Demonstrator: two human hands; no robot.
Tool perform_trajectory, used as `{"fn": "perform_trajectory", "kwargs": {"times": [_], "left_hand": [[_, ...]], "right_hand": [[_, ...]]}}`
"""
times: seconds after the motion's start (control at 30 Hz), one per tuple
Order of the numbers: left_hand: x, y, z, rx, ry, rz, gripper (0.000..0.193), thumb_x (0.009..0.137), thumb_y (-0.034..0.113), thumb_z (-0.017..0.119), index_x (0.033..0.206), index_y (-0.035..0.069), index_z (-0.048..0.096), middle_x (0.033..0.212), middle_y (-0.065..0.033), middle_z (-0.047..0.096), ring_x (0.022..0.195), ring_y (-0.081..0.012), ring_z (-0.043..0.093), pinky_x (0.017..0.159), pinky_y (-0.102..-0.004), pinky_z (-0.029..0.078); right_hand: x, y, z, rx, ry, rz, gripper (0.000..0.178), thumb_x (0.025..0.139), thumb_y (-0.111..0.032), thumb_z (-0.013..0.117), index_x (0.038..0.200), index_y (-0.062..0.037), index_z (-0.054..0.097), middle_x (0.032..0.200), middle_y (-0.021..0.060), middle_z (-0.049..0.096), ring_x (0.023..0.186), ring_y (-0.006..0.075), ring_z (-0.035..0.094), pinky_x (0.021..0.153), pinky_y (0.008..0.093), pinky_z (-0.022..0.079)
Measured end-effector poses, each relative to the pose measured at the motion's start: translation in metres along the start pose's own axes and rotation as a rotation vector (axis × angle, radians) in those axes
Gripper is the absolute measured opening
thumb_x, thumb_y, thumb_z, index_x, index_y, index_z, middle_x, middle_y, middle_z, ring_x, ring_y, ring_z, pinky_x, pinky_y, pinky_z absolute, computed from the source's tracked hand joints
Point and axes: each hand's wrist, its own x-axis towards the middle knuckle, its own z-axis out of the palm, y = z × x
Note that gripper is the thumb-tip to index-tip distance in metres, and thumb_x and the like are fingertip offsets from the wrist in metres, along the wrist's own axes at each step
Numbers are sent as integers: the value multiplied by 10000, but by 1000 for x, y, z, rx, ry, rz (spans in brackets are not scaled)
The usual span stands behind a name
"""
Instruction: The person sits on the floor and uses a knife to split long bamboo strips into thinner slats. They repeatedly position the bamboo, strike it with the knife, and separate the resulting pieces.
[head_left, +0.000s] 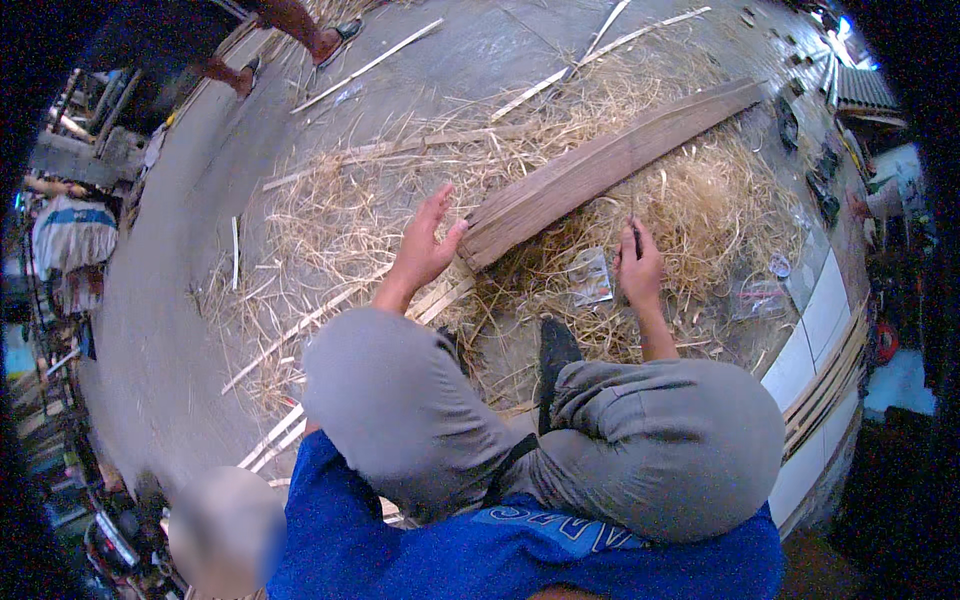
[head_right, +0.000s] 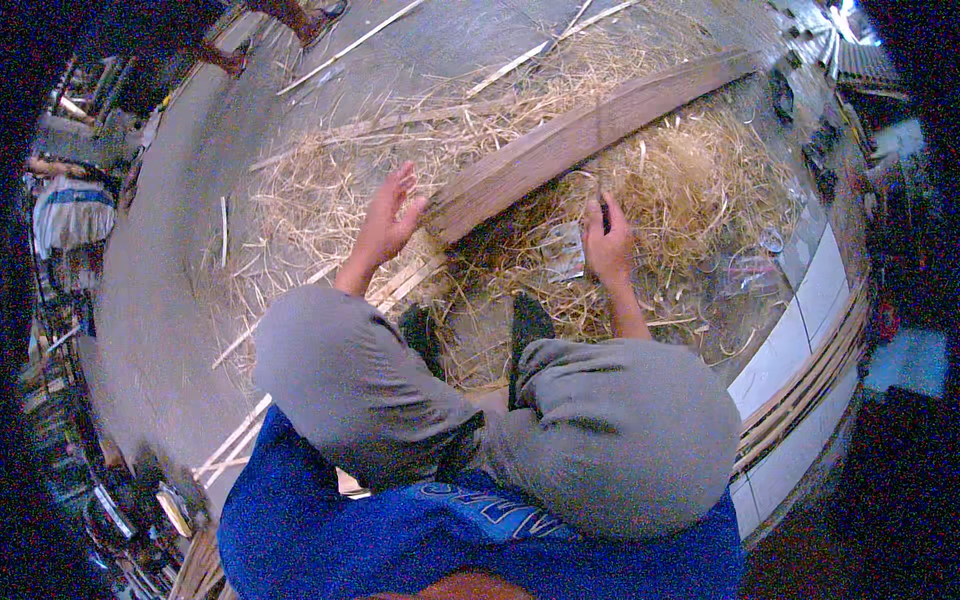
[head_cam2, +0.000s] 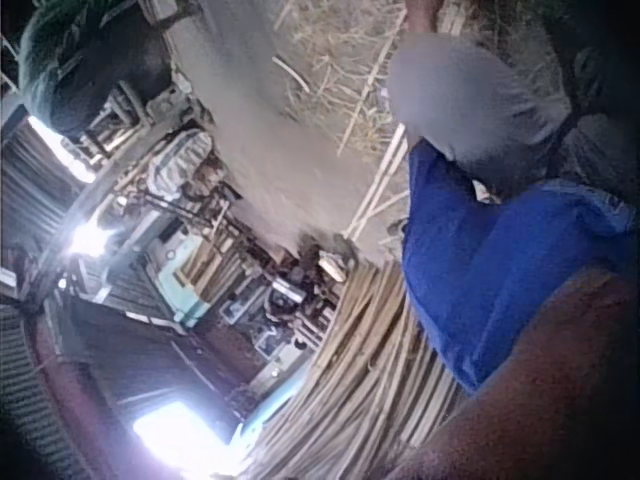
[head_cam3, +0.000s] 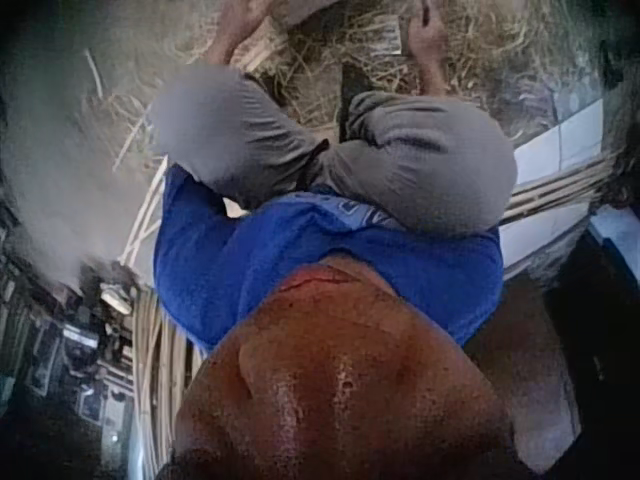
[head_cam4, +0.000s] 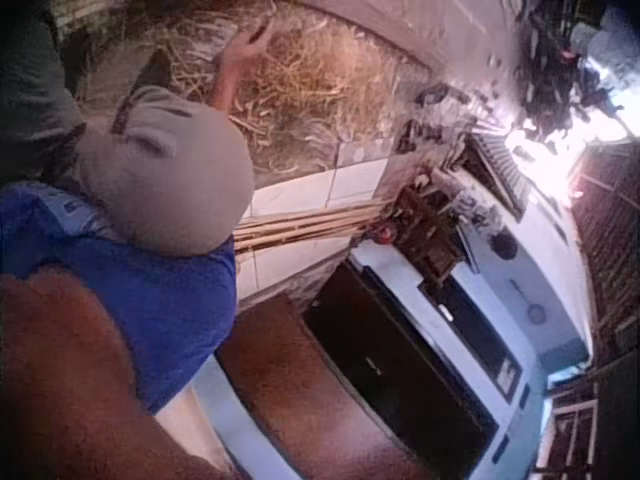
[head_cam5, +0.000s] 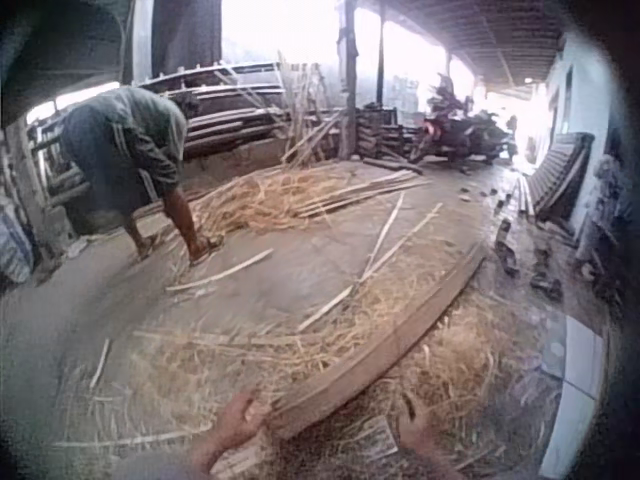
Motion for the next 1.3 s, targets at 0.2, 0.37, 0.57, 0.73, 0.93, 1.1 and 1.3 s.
{"fn": "perform_trajectory", "kwargs": {"times": [0.2, 0.37, 0.57, 0.73, 0.93, 1.1, 1.3], "left_hand": [[-43, -42, -40, 247, 77, -147, 464, 893, 173, 608, 1305, 22, 456, 1205, -168, 574, 1091, -274, 578, 940, -385, 456], [-122, -102, -45, 509, -65, -221, 431, 892, 237, 619, 1242, 17, 499, 1080, -188, 609, 966, -273, 616, 834, -387, 489], [-119, -60, -48, 311, -260, -479, 371, 886, 290, 643, 1140, 35, 550, 821, -138, 627, 668, -206, 605, 640, -349, 504], [-83, -15, -43, -544, -148, -437, 290, 924, 266, 606, 1049, 5, 593, 818, -38, 622, 709, -135, 596, 652, -294, 490], [-41, -34, 4, -649, -244, -630, 208, 939, 229, 587, 936, 23, 617, 777, -16, 594, 669, -93, 565, 633, -250, 491], [-40, -56, 32, -620, -134, -842, 188, 951, 211, 553, 890, 39, 599, 719, -12, 570, 611, -83, 546, 570, -255, 489], [-57, -54, 25, 236, -142, -142, 359, 887, 242, 610, 1134, -7, 534, 1006, -200, 602, 901, -339, 605, 779, -394, 500]], "right_hand": [[-23, -9, -8, 157, -141, 189, 399, 947, -328, 553, 1215, -33, 538, 695, 23, 556, 515, 88, 516, 469, 270, 481], [-16, 8, -13, 316, -57, 294, 313, 952, -339, 542, 1007, -31, 533, 703, 37, 546, 518, 111, 522, 441, 291, 466], [-8, 12, -18, 548, 19, 387, 231, 907, -268, 604, 892, -62, 501, 699, 41, 541, 544, 135, 527, 474, 302, 463], [-6, 22, -25, 518, 91, 361, 170, 889, -186, 588, 981, -48, 549, 756, 28, 550, 648, 128, 554, 543, 265, 468], [-3, 27, -28, -88, 103, 57, 227, 847, -211, 614, 1003, -47, 621, 853, 64, 608, 824, 203, 559, 763, 329, 445], [-8, 26, -24, -394, 133, -93, 279, 818, -263, 652, 1018, -69, 640, 971, 145, 607, 1000, 285, 514, 930, 398, 381], [-10, 18, -22, -161, -58, 135, 251, 862, -186, 611, 1058, -31, 584, 836, 56, 617, 773, 181, 593, 736, 307, 471]]}}
